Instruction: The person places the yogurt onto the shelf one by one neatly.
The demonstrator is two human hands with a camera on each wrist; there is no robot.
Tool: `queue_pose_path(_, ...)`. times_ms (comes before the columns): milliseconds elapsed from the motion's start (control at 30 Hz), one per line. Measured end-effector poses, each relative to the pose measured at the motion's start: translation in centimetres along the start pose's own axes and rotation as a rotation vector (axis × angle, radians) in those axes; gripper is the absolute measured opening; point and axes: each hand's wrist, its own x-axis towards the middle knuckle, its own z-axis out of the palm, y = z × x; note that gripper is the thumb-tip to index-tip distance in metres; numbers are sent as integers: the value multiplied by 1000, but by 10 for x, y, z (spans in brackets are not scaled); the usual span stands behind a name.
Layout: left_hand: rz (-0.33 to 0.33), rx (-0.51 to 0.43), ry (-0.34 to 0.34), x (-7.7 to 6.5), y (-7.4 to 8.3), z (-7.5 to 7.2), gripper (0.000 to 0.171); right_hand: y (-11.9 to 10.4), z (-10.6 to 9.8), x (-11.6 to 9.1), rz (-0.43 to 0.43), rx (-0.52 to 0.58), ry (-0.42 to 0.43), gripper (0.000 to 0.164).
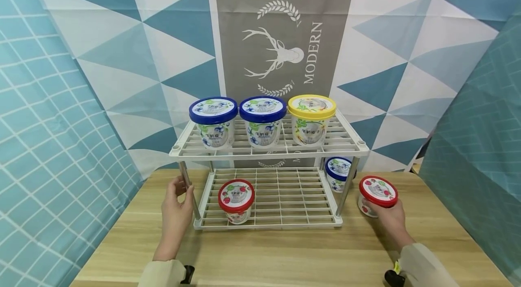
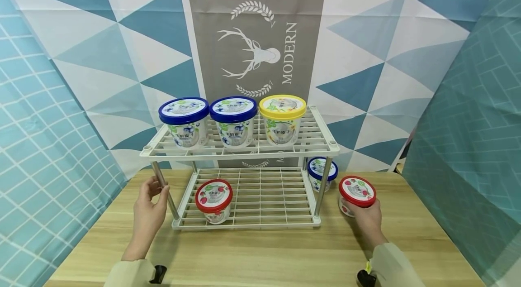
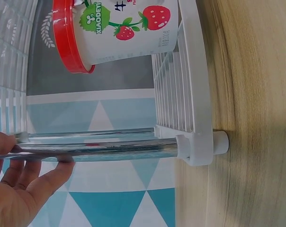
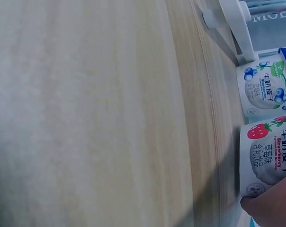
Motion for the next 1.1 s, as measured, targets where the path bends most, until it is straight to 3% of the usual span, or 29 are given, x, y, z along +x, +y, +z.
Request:
queue_pose_path(367,-28,-12,-19,-1,1,-1,32,-7,-5,-18,25,-2,-29,118)
queue_pose_path(1100,3,-2,-4,0,2,-2,32,-9,-4,-43,25,-22,-52,119)
